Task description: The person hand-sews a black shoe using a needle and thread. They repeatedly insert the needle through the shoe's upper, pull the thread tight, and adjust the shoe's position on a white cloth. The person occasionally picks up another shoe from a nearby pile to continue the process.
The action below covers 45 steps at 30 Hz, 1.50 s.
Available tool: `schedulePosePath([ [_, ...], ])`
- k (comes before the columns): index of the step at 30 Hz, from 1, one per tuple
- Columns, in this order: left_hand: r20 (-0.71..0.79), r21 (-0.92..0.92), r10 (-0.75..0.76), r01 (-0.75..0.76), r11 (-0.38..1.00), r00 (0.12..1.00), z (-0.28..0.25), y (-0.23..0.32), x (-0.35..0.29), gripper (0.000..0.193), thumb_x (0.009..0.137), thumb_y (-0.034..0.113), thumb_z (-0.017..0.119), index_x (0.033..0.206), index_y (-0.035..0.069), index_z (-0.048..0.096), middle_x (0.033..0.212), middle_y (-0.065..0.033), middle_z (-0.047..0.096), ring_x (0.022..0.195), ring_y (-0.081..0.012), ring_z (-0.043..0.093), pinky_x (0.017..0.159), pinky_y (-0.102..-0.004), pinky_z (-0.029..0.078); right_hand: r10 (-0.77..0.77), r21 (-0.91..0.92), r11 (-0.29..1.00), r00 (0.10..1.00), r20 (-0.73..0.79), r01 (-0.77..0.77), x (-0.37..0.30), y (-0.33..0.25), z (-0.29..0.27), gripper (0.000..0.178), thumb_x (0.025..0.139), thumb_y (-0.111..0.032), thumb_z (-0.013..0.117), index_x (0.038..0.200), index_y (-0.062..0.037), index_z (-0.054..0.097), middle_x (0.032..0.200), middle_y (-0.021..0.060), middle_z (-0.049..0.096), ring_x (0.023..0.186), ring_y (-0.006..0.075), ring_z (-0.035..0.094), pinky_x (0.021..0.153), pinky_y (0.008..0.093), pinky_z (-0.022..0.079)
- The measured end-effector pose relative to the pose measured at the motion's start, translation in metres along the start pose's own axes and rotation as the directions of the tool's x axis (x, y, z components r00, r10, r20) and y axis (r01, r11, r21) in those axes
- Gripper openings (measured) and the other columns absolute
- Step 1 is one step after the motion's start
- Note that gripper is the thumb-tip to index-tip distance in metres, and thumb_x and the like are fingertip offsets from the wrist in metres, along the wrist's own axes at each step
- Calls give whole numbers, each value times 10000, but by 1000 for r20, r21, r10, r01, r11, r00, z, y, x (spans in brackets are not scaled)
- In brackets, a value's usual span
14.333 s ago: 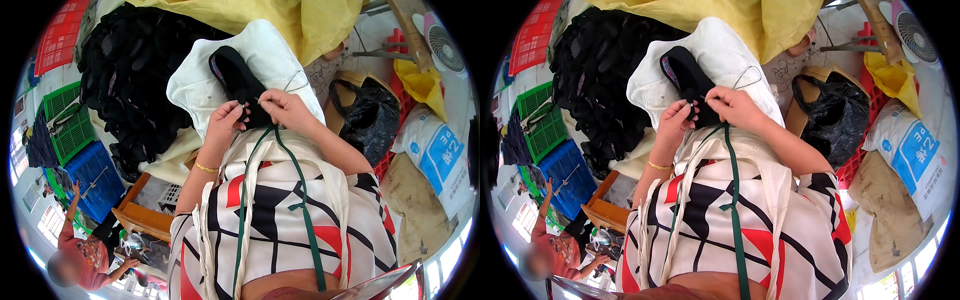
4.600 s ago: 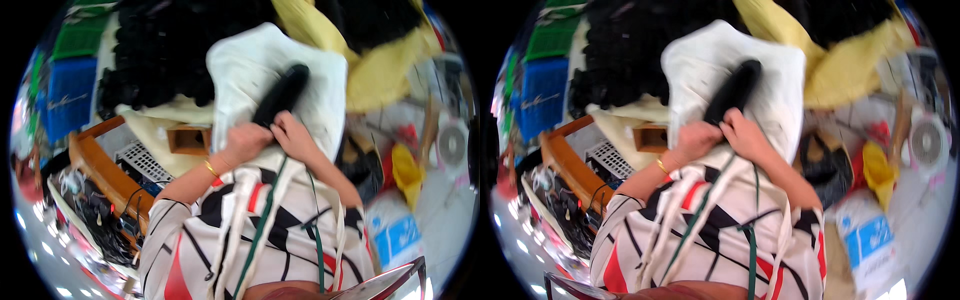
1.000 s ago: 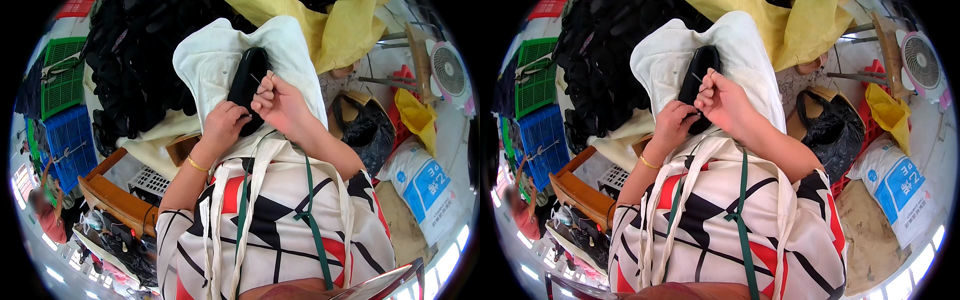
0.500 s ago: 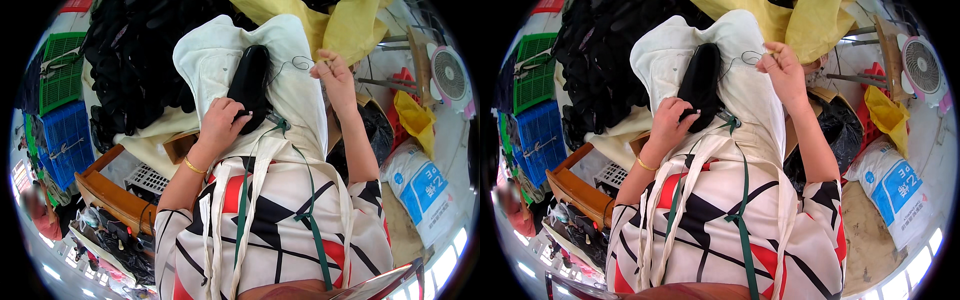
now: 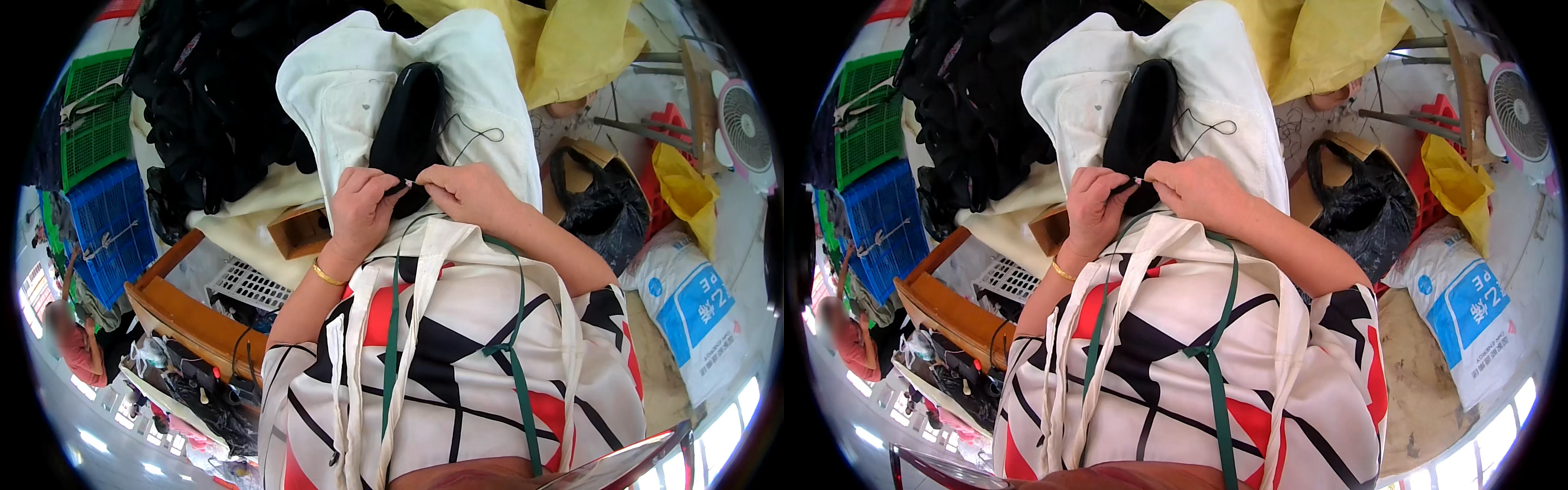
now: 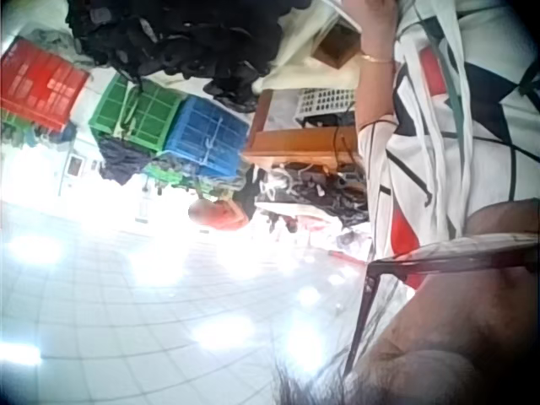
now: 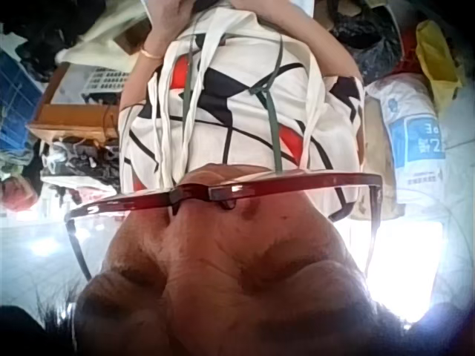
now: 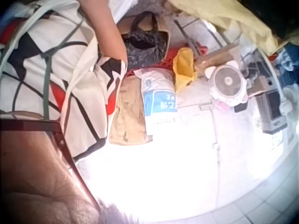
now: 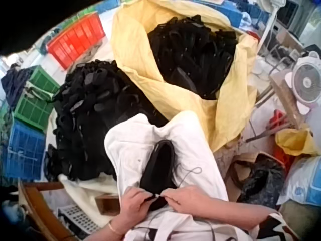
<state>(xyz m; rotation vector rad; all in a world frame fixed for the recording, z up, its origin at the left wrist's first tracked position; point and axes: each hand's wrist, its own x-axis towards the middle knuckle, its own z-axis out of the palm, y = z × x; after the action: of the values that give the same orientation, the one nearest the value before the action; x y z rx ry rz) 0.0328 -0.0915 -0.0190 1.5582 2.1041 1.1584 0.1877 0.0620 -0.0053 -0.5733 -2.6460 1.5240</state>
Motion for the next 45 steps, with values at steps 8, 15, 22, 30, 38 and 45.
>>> schedulePosePath([
  [8, -44, -14, -8, 8, 1000, 999, 2, 0, -1, 249, 689, -8, 789, 895, 67, 670, 838, -73, 629, 786, -272, 582, 692, -351, 468, -9, -62, 998, 999, 40, 12, 1, -2, -4, 152, 857, -161, 597, 983, -115, 669, 711, 151, 649, 657, 364, 638, 587, 468, 497],
  [15, -62, 14, 31, -30, 999, 998, 3, 0, -1, 261, 672, -14, 791, 888, 70, 673, 830, -68, 631, 769, -265, 586, 664, -353, 467, -39, -86, 995, 999, 37, 42, 3, -5, -3, 138, 855, -155, 599, 964, -102, 664, 665, 137, 634, 620, 353, 633, 553, 466, 487],
  [22, -87, 13, 69, -68, 998, 994, 3, -1, -2, 268, 657, -27, 785, 883, 68, 675, 821, -62, 637, 741, -260, 590, 626, -353, 470, 6, -141, 990, 999, 32, -2, 1, 8, 24, 149, 894, -170, 617, 1025, -101, 594, 686, 134, 631, 602, 355, 622, 538, 451, 482],
  [30, -83, 11, 93, -92, 996, 992, 5, -2, -5, 336, 606, -66, 749, 909, 66, 694, 824, -62, 643, 733, -260, 589, 630, -349, 470, 124, 202, 973, 992, -39, -114, 12, 6, 32, 139, 984, -195, 537, 1019, -66, 499, 699, 132, 624, 647, 329, 641, 577, 407, 481],
  [38, -74, 32, 140, -138, 990, 987, 3, 0, -4, 346, 603, -66, 702, 922, 67, 698, 817, -46, 638, 713, -249, 582, 613, -348, 475, 222, 312, 905, 947, 231, -289, 35, -15, -3, 174, 971, -196, 570, 929, -31, 535, 760, 102, 618, 683, 261, 599, 648, 338, 477],
  [45, -50, 51, 198, -195, 979, 979, 0, -6, -4, 339, 635, -63, 666, 946, 66, 705, 863, -54, 657, 746, -255, 607, 665, -354, 512, 64, 65, 996, 997, 49, -67, 40, -14, 5, 153, 898, -199, 604, 849, -56, 625, 901, 114, 620, 842, 324, 622, 737, 415, 512],
])
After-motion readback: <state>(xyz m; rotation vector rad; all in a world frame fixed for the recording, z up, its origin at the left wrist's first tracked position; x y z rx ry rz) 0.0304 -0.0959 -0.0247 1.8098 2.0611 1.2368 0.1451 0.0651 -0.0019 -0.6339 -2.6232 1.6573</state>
